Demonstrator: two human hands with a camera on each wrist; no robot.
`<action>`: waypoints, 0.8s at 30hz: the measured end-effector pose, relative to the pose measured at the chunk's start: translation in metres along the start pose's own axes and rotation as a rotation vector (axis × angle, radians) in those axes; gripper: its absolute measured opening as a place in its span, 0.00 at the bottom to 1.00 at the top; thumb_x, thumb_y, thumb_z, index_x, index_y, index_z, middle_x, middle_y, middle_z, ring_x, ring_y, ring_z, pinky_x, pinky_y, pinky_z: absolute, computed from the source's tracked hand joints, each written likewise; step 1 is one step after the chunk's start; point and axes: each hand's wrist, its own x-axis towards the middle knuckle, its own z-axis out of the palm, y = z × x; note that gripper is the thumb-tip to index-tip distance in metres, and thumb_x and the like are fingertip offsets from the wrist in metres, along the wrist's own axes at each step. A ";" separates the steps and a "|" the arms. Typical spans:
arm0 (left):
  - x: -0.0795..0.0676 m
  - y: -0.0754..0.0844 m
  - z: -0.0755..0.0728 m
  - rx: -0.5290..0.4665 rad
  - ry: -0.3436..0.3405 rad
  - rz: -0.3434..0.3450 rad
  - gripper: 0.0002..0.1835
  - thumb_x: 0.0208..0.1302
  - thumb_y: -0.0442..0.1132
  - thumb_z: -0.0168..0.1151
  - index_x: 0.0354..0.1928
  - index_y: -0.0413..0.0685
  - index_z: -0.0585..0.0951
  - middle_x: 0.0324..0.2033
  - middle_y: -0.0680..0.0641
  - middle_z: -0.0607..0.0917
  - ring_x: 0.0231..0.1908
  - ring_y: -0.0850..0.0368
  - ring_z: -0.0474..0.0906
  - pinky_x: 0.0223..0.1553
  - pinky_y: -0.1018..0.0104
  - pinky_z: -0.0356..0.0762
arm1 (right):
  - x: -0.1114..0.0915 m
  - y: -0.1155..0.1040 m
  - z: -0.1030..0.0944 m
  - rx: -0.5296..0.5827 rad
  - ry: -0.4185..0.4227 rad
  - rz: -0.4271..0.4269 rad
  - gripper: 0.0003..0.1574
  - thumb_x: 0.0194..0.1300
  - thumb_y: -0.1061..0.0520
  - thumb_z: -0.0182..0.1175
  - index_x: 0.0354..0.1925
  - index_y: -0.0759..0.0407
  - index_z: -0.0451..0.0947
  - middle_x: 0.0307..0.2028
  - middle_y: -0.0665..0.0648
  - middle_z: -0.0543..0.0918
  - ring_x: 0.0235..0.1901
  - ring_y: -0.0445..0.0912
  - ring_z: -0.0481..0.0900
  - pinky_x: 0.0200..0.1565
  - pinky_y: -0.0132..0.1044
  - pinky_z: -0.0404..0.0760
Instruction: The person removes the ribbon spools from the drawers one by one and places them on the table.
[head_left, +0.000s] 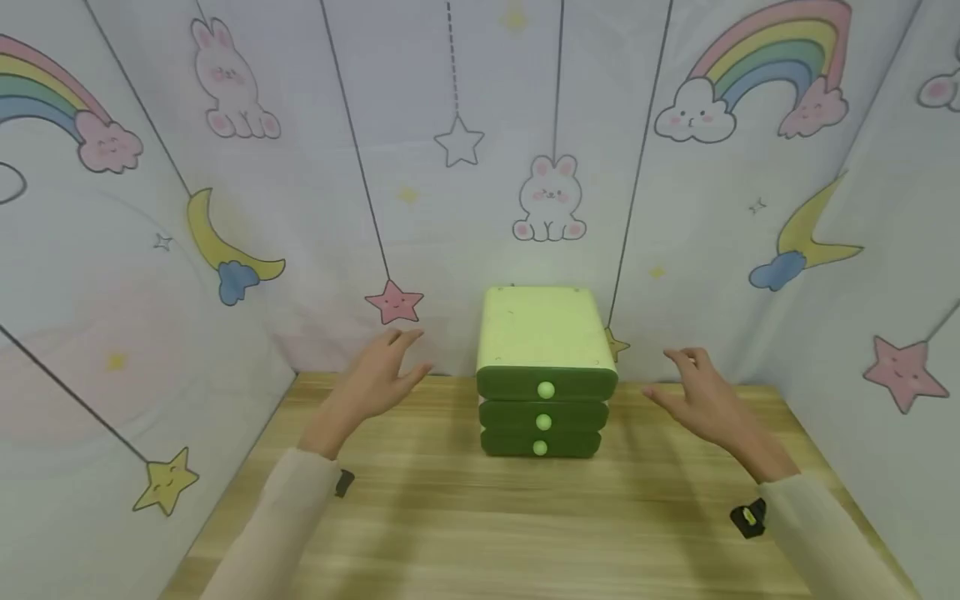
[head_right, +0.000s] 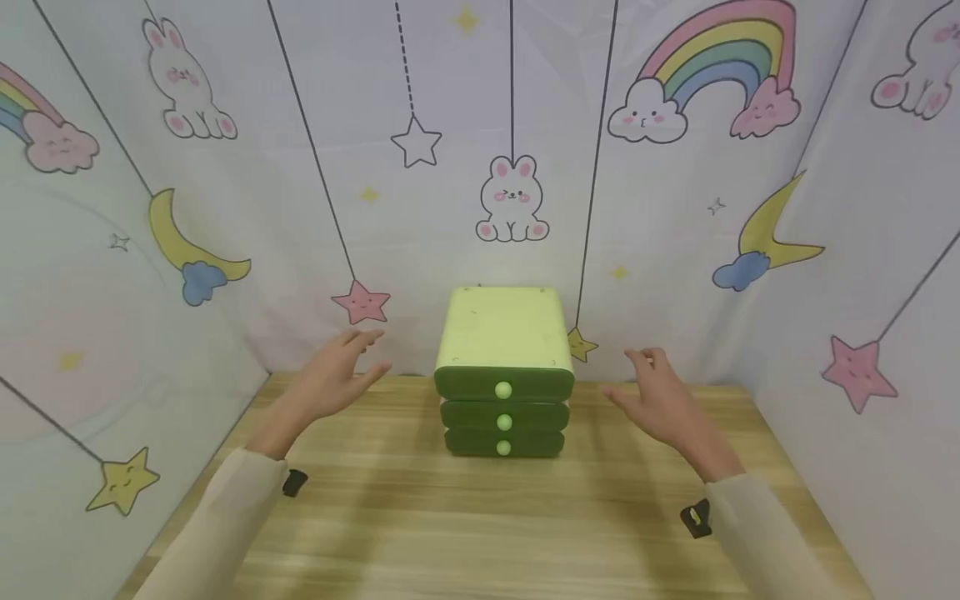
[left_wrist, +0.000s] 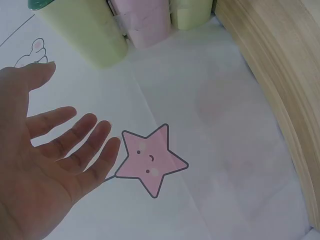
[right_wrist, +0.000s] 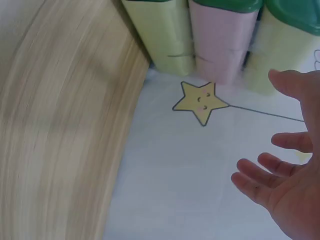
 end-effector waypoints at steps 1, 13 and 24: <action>0.002 0.003 0.000 -0.012 0.004 0.014 0.33 0.70 0.57 0.55 0.70 0.48 0.68 0.56 0.40 0.78 0.52 0.43 0.78 0.52 0.47 0.80 | -0.004 -0.001 0.001 0.008 0.020 -0.001 0.55 0.68 0.30 0.53 0.74 0.68 0.53 0.67 0.77 0.59 0.56 0.71 0.73 0.50 0.67 0.77; 0.019 0.020 0.009 -0.089 0.039 0.069 0.20 0.70 0.51 0.58 0.55 0.47 0.80 0.52 0.44 0.78 0.51 0.47 0.77 0.51 0.51 0.80 | -0.025 -0.017 0.014 0.147 0.233 -0.135 0.31 0.69 0.48 0.61 0.61 0.65 0.73 0.54 0.64 0.77 0.49 0.58 0.80 0.49 0.56 0.83; 0.027 0.029 0.010 -0.118 0.056 0.091 0.18 0.70 0.50 0.58 0.53 0.47 0.81 0.53 0.43 0.78 0.53 0.46 0.77 0.52 0.50 0.80 | -0.027 -0.041 0.032 0.209 0.420 -0.199 0.24 0.59 0.58 0.70 0.53 0.64 0.79 0.46 0.60 0.84 0.41 0.51 0.84 0.43 0.49 0.86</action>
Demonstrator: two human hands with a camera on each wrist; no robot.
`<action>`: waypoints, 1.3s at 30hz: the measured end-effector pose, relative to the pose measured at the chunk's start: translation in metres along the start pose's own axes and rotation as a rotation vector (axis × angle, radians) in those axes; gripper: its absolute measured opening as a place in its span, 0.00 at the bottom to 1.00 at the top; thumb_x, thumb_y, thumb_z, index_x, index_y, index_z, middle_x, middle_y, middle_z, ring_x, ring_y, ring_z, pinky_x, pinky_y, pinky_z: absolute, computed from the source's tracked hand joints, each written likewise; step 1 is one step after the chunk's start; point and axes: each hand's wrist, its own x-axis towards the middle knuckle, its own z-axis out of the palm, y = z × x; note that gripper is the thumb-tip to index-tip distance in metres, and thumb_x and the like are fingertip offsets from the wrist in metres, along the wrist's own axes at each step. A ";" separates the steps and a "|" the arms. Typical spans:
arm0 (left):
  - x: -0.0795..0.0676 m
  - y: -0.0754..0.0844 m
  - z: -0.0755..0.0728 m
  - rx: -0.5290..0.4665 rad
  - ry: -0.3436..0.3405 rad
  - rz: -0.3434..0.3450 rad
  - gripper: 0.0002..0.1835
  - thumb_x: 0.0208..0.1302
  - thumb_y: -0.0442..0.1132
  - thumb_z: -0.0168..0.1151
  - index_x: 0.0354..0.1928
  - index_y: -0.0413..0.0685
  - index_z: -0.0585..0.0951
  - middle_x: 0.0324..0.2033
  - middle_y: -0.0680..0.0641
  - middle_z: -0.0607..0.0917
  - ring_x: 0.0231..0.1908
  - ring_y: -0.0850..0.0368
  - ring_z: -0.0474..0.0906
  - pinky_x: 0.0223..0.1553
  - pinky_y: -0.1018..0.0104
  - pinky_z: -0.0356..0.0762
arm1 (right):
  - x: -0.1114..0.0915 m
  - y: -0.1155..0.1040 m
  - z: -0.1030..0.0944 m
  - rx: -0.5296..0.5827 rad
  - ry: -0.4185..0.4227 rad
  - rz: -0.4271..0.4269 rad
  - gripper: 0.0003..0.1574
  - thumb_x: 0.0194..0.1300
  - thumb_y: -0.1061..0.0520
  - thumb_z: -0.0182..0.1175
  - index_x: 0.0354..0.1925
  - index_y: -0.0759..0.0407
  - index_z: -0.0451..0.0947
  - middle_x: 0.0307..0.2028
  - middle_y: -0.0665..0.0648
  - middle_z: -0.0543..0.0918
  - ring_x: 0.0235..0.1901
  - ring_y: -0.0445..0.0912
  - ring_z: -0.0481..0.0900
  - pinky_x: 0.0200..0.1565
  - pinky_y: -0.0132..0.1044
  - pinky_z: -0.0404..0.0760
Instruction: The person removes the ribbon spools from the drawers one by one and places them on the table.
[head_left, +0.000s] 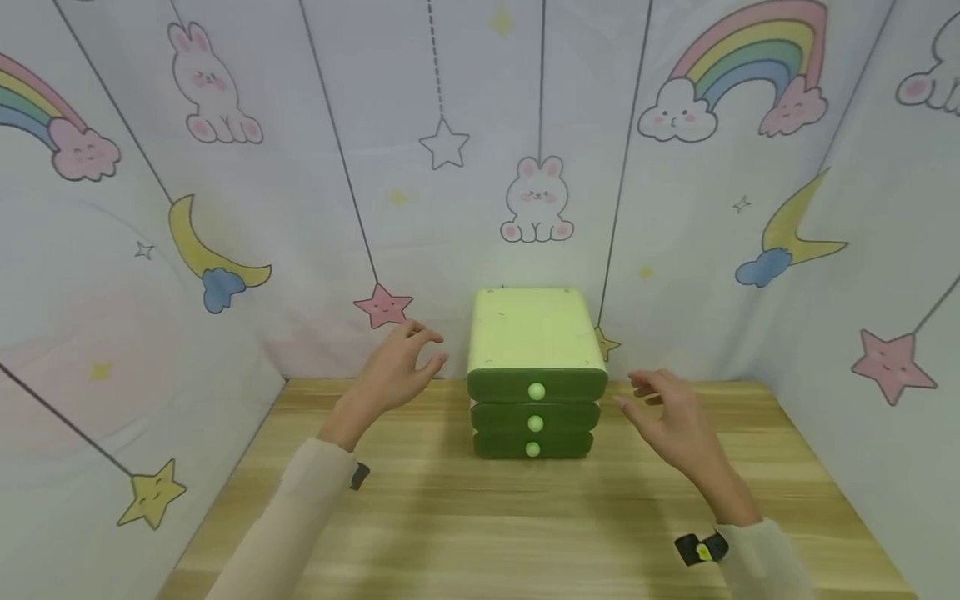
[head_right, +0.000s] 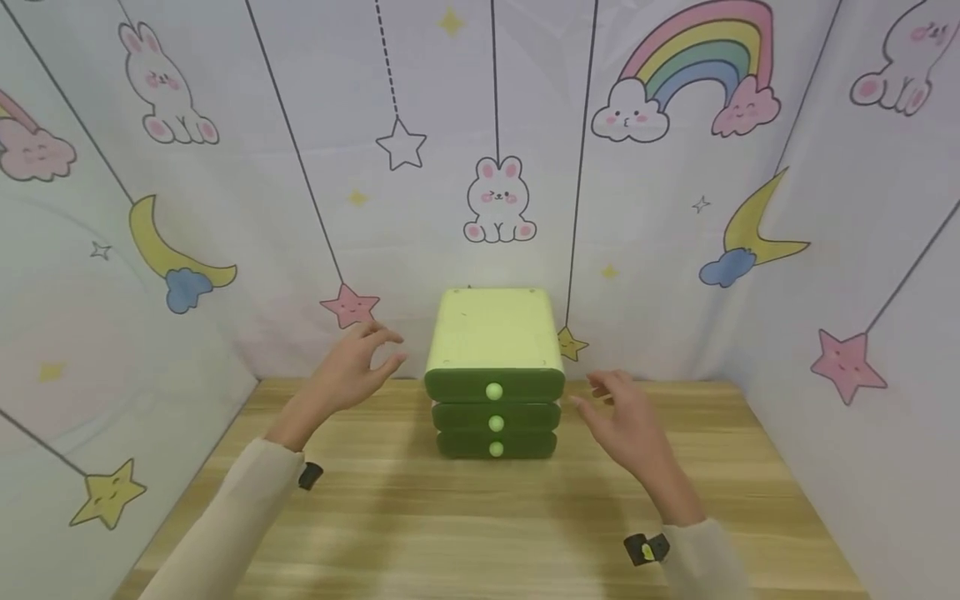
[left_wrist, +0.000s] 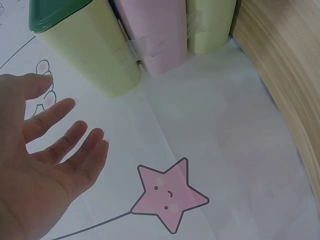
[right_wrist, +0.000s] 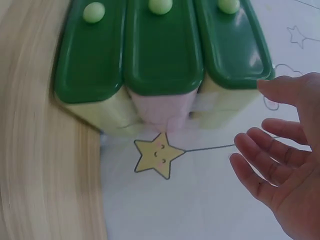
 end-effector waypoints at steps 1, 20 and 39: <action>0.001 0.001 0.000 -0.003 0.001 0.004 0.18 0.70 0.49 0.58 0.53 0.46 0.81 0.53 0.42 0.78 0.53 0.46 0.77 0.53 0.49 0.80 | -0.001 -0.003 0.001 0.011 0.018 -0.005 0.24 0.58 0.59 0.71 0.52 0.65 0.79 0.45 0.60 0.84 0.41 0.51 0.84 0.42 0.49 0.86; 0.024 0.014 0.003 0.024 -0.071 0.061 0.24 0.72 0.48 0.55 0.65 0.44 0.74 0.63 0.39 0.77 0.64 0.41 0.73 0.66 0.46 0.72 | -0.009 -0.050 0.037 0.209 0.125 0.024 0.16 0.55 0.59 0.73 0.43 0.61 0.84 0.39 0.55 0.86 0.39 0.47 0.85 0.41 0.45 0.87; 0.051 0.022 0.008 0.037 -0.288 0.014 0.41 0.71 0.70 0.38 0.78 0.54 0.54 0.77 0.42 0.55 0.76 0.42 0.55 0.73 0.43 0.60 | -0.019 -0.087 0.084 0.200 0.183 0.025 0.16 0.55 0.62 0.73 0.42 0.63 0.83 0.45 0.56 0.80 0.43 0.49 0.83 0.41 0.40 0.87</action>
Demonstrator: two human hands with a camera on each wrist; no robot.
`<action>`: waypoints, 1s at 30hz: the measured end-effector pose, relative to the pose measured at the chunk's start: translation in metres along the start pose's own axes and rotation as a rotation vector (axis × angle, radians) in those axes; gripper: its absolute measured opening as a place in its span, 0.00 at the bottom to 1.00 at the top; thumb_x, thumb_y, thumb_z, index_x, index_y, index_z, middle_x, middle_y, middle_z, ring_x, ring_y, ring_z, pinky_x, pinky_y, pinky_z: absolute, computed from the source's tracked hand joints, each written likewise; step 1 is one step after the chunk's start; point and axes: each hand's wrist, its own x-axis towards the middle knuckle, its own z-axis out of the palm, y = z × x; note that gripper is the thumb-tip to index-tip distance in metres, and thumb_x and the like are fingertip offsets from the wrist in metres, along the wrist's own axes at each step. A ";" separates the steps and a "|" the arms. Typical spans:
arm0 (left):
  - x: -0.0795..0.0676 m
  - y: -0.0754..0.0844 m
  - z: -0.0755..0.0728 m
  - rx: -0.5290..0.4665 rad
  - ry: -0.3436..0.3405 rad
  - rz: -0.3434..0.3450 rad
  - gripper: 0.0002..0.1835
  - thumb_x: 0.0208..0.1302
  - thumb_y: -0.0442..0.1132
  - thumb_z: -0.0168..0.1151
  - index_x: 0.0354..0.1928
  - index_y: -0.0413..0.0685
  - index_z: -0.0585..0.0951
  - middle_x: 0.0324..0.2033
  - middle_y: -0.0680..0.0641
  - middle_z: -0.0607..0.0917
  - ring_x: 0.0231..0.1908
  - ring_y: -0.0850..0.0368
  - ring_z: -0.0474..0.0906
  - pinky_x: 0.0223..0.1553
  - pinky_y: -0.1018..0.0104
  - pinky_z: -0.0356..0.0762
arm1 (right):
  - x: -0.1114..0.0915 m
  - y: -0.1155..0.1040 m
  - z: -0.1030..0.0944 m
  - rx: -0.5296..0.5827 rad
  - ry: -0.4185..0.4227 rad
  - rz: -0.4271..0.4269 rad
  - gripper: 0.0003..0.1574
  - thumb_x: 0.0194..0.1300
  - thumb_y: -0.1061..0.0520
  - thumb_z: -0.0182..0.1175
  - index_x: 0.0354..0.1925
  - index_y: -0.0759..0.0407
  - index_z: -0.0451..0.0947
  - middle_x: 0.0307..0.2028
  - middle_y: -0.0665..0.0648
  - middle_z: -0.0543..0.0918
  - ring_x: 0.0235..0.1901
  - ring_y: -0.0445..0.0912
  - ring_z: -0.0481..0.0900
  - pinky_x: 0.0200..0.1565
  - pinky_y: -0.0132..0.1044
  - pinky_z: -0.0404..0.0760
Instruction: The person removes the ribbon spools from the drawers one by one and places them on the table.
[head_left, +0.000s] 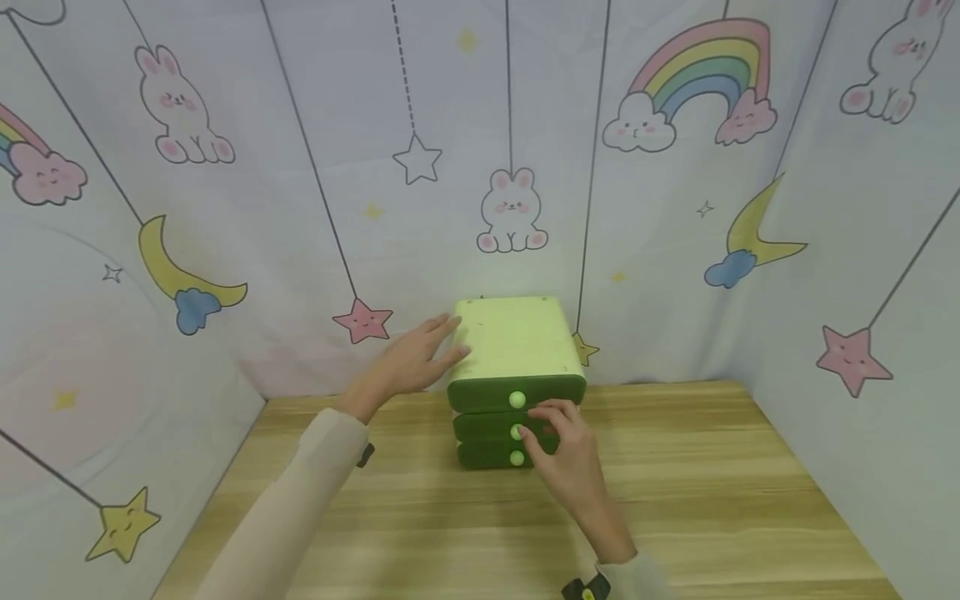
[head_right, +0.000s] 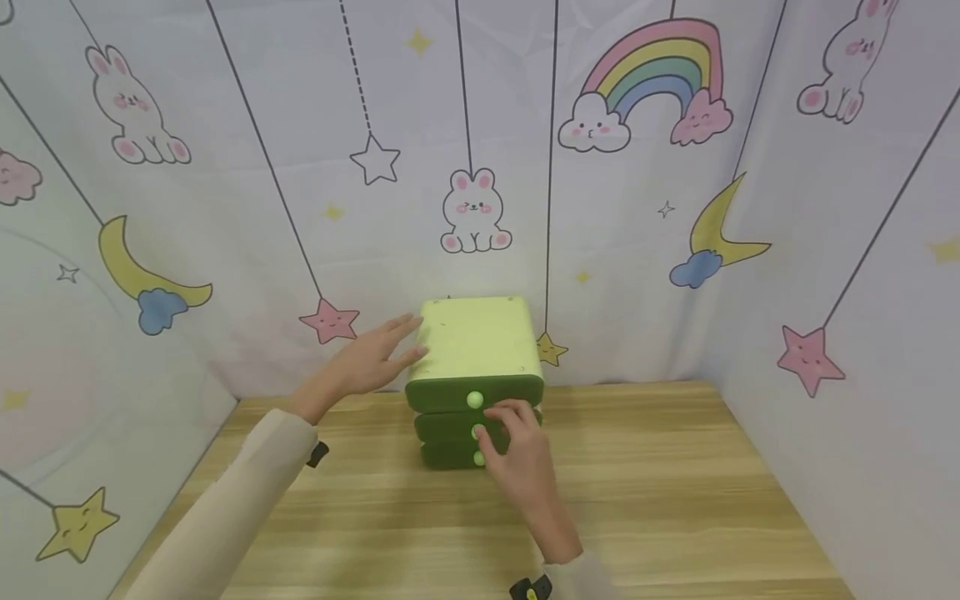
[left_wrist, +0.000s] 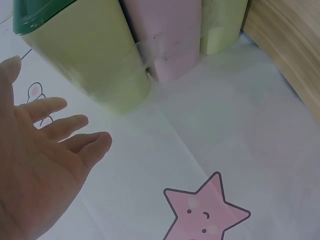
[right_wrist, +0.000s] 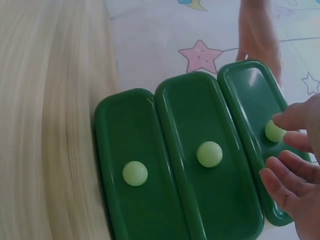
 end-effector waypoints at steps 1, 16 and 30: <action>0.002 0.000 0.000 0.005 -0.017 -0.001 0.42 0.71 0.70 0.37 0.78 0.55 0.54 0.78 0.43 0.54 0.76 0.43 0.54 0.73 0.42 0.60 | 0.000 -0.001 0.002 0.002 0.007 -0.006 0.16 0.54 0.63 0.73 0.42 0.64 0.82 0.45 0.56 0.80 0.43 0.50 0.83 0.41 0.40 0.87; 0.018 0.008 -0.005 0.155 -0.193 0.066 0.49 0.66 0.78 0.27 0.79 0.56 0.42 0.79 0.50 0.42 0.80 0.49 0.36 0.79 0.50 0.42 | -0.001 0.001 0.019 -0.014 0.054 -0.010 0.22 0.57 0.63 0.71 0.50 0.63 0.78 0.49 0.56 0.78 0.44 0.47 0.80 0.43 0.37 0.86; 0.036 0.019 0.001 0.219 -0.232 0.117 0.49 0.65 0.78 0.25 0.79 0.56 0.39 0.79 0.54 0.39 0.79 0.55 0.35 0.80 0.52 0.39 | 0.007 -0.001 0.025 -0.074 0.111 -0.121 0.19 0.57 0.65 0.69 0.47 0.66 0.78 0.45 0.59 0.79 0.41 0.48 0.81 0.42 0.41 0.87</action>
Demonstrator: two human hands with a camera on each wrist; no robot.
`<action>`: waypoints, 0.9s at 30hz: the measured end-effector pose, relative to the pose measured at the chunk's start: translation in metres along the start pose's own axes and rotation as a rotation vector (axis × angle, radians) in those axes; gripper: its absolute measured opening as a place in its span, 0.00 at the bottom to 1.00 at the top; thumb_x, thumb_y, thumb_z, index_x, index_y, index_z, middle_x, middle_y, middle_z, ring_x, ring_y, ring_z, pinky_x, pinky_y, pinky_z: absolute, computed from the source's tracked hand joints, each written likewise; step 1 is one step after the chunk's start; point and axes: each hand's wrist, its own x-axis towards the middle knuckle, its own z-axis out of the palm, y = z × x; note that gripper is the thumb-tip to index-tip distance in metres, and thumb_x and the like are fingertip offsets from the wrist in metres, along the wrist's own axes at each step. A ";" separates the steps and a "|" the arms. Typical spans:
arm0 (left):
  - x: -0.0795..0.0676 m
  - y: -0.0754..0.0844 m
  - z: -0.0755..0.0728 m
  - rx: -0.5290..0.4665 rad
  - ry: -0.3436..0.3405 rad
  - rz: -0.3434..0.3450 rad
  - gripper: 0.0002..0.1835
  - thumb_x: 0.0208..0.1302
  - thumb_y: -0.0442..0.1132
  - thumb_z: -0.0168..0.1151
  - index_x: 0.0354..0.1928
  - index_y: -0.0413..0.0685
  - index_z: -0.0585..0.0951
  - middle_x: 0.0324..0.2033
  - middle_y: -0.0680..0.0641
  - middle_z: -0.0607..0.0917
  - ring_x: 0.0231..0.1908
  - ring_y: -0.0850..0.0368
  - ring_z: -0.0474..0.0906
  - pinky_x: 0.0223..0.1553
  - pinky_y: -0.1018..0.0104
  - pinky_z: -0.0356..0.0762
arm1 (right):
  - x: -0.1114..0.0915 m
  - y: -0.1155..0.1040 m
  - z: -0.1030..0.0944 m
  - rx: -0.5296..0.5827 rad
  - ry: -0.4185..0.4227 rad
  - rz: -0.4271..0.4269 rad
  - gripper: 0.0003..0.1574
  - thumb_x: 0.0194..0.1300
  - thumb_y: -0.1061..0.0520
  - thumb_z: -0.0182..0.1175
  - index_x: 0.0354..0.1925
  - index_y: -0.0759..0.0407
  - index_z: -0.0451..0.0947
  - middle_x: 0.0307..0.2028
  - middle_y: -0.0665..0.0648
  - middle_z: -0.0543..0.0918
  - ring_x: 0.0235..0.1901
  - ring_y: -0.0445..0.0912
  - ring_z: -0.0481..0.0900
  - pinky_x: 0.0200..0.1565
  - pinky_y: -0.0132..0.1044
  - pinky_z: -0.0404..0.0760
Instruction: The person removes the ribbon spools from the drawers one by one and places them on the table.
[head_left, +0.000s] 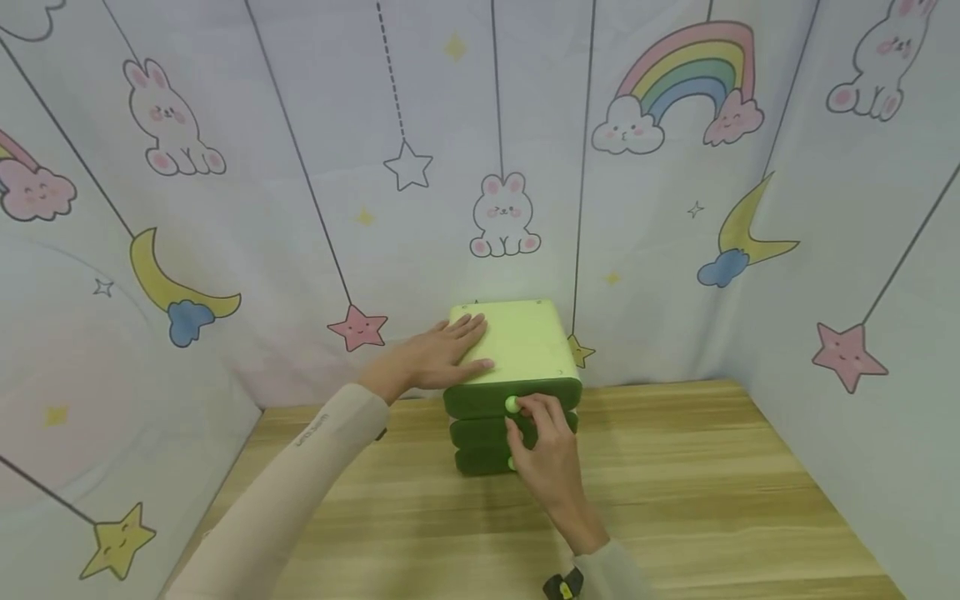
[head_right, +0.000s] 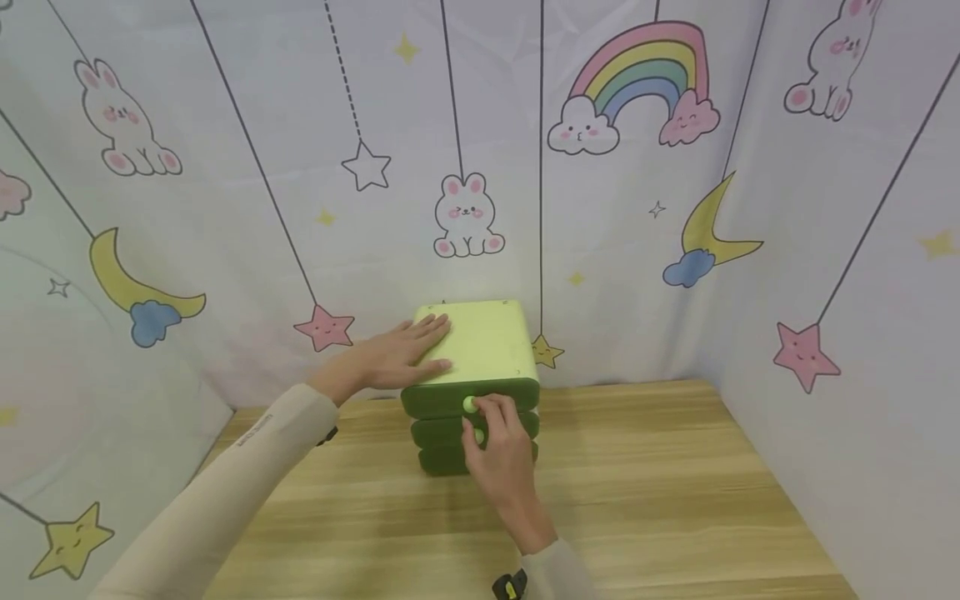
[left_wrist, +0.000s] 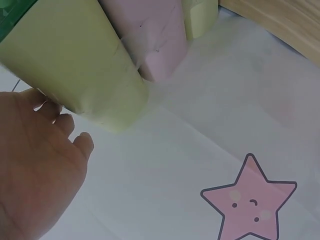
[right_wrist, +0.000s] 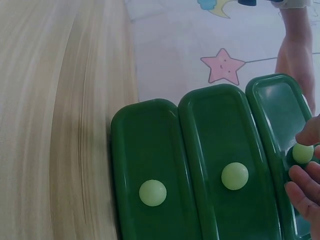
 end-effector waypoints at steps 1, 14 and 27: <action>0.000 0.000 0.000 0.002 -0.002 0.001 0.49 0.65 0.78 0.25 0.79 0.56 0.39 0.79 0.54 0.39 0.79 0.55 0.35 0.80 0.52 0.39 | 0.001 0.000 0.001 -0.003 0.000 -0.001 0.19 0.57 0.65 0.70 0.47 0.66 0.78 0.45 0.59 0.79 0.41 0.48 0.81 0.42 0.41 0.87; 0.005 0.001 0.002 0.044 -0.030 0.012 0.49 0.66 0.77 0.23 0.79 0.54 0.38 0.79 0.53 0.39 0.79 0.55 0.36 0.80 0.54 0.40 | 0.004 -0.002 0.006 0.016 0.013 -0.023 0.16 0.58 0.66 0.68 0.44 0.68 0.78 0.42 0.61 0.78 0.37 0.49 0.83 0.40 0.35 0.88; 0.008 0.003 0.000 0.036 -0.052 0.001 0.50 0.65 0.78 0.24 0.79 0.56 0.36 0.80 0.53 0.38 0.79 0.53 0.38 0.79 0.53 0.46 | 0.009 0.003 0.011 -0.056 0.075 -0.067 0.16 0.55 0.65 0.72 0.40 0.68 0.79 0.37 0.60 0.79 0.31 0.47 0.84 0.34 0.31 0.87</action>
